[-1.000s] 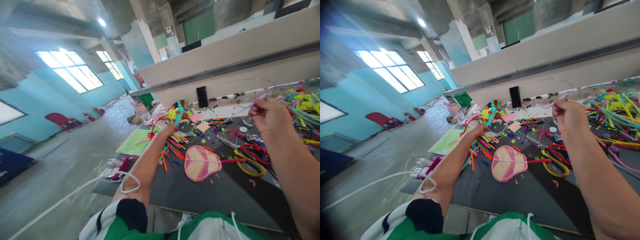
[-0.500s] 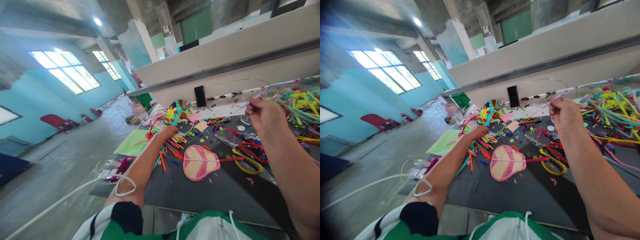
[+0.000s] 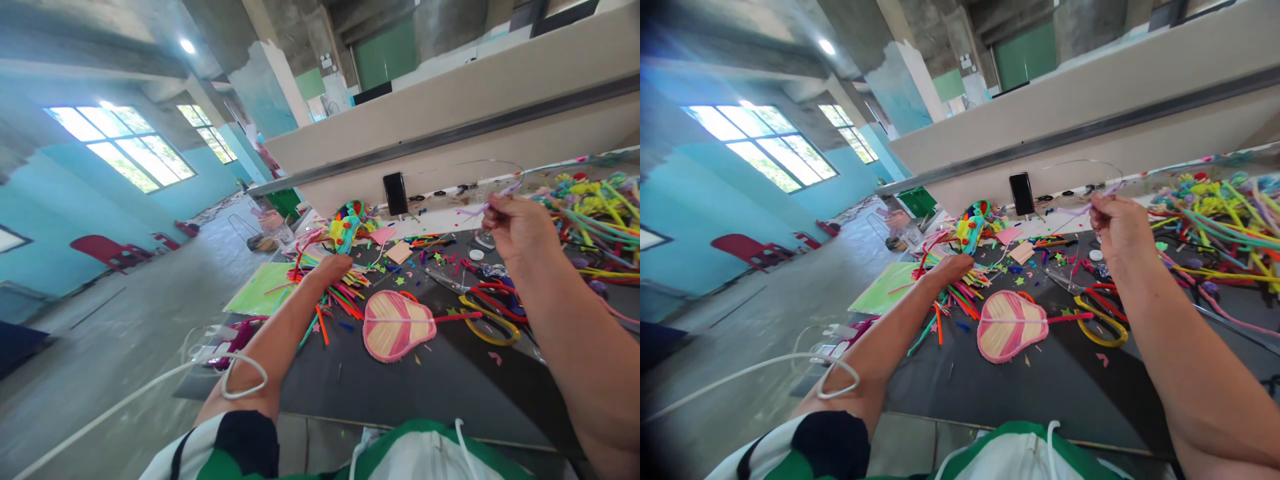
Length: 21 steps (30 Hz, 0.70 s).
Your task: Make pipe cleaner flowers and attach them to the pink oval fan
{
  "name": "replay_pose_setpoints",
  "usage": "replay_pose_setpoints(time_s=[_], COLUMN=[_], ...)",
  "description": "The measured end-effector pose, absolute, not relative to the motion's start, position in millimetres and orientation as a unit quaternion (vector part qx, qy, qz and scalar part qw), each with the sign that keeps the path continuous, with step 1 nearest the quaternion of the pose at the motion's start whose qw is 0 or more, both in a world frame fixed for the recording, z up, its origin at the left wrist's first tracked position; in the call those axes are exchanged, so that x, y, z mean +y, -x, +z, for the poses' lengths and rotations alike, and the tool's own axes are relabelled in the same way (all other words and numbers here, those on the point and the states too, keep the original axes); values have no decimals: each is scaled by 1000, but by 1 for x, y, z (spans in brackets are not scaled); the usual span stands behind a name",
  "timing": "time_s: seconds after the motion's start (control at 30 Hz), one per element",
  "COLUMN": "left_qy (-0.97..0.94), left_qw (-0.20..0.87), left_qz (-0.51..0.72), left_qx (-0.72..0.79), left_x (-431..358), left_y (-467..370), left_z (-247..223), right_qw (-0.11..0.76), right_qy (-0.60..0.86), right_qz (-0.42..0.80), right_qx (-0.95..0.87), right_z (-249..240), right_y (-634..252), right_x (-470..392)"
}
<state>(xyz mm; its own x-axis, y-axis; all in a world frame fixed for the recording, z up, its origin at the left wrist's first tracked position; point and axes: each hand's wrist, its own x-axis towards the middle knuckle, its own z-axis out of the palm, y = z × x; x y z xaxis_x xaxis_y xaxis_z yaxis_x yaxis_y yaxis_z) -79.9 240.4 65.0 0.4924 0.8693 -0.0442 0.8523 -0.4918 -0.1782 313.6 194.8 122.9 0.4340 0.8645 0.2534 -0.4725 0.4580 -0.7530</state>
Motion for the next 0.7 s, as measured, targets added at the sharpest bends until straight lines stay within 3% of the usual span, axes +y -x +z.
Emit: replay_pose_setpoints(time_s=[0.43, 0.63, 0.7], left_qy=[836, 776, 710], left_qw=[-2, -19, -52], left_qz=[-176, -397, -544], left_qx=[-521, -490, -443], left_x=[246, 250, 244], left_y=[80, 56, 33], left_z=[57, 90, 116], right_qw=[772, 770, 764], right_qy=[296, 289, 299], right_qz=[467, 456, 448], right_qx=[-315, -341, -355], right_z=[121, 120, 119], right_y=[-314, -309, -306], right_x=[196, 195, 194])
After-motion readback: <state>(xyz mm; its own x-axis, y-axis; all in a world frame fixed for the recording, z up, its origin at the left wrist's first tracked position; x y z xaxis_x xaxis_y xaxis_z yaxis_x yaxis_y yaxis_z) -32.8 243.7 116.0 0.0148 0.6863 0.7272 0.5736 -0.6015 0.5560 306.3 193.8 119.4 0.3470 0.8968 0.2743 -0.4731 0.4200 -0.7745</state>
